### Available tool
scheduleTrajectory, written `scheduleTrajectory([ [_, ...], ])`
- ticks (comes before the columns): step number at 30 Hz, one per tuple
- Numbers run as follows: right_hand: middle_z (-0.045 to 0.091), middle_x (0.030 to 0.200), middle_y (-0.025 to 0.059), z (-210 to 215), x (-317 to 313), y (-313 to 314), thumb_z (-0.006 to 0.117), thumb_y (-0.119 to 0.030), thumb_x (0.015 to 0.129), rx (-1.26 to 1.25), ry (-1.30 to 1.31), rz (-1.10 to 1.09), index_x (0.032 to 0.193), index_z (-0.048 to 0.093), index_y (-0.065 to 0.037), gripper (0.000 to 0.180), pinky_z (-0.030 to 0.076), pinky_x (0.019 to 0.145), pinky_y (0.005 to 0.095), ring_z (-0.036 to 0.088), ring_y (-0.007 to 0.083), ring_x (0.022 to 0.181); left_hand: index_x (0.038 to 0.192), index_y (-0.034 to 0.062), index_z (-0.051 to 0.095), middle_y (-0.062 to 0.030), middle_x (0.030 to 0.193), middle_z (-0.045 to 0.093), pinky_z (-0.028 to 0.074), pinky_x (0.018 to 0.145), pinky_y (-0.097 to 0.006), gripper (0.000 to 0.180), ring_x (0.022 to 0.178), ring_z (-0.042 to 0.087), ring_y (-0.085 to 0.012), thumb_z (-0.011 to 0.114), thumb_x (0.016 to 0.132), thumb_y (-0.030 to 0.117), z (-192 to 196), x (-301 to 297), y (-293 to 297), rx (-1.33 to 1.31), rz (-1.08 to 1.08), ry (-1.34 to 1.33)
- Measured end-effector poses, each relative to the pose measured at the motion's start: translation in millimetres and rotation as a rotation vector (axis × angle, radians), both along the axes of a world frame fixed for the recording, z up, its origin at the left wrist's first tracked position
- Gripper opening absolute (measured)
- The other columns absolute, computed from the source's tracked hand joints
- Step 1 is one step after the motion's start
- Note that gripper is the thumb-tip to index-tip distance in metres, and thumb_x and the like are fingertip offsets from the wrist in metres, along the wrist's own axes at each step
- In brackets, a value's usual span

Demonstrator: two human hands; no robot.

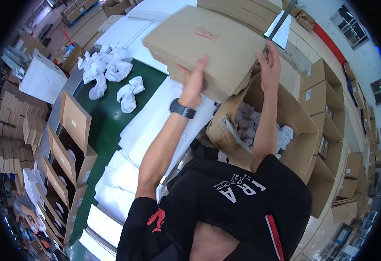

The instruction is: Packing black boots into shoeboxes with tissue paper and silica gel packets.

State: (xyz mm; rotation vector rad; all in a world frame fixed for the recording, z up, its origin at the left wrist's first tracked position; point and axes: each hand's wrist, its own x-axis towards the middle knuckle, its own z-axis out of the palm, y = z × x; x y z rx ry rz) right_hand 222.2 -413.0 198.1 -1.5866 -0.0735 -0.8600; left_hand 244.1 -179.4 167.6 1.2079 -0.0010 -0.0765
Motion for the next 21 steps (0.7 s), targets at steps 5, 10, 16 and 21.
scheduleTrajectory([
  [5,0.039,0.155,0.0161,-21.2,-1.8,-20.2,0.073,-0.028,0.091,-0.473,0.283,-0.323,0.139,0.058,-0.009,0.053,0.033,0.114,0.0360,0.041,0.0256,0.140,0.161,0.0097,0.004,-0.0104,0.120,0.065,0.052,0.083,-0.030,0.099,0.105,0.065,-0.0210,0.065,0.093,0.050,-6.5,-1.7,4.4,0.353,-0.550,0.084],
  [10,0.046,0.150,0.0155,-33.8,27.8,-84.3,0.072,-0.027,0.091,-0.348,0.203,-0.217,0.126,0.069,-0.010,0.038,0.048,0.097,0.0349,0.055,0.0251,0.127,0.150,0.0156,0.046,-0.0079,0.134,0.061,0.049,0.092,-0.031,0.059,0.109,0.063,-0.0189,0.057,0.100,0.045,-74.6,-55.6,99.4,0.250,-0.680,0.232],
  [16,0.070,0.104,0.0154,-8.3,2.9,40.2,0.067,-0.014,0.094,-0.462,-0.296,-0.675,0.112,0.065,0.004,0.025,0.058,0.075,0.0339,0.068,0.0217,0.090,0.149,0.0163,0.047,-0.0069,0.132,0.061,0.052,0.085,-0.033,0.059,0.105,0.062,-0.0188,0.058,0.100,0.047,-146.0,-235.3,223.7,0.075,-0.248,0.695],
  [21,0.070,0.105,0.0109,-145.1,31.0,291.4,0.059,-0.019,0.099,-0.177,0.187,0.634,0.120,0.065,-0.002,0.028,0.057,0.075,0.0308,0.070,0.0179,0.089,0.147,0.0159,0.049,-0.0065,0.130,0.061,0.053,0.083,-0.032,0.056,0.103,0.063,-0.0179,0.057,0.100,0.046,-151.7,-357.9,260.7,0.028,0.101,0.804],
])
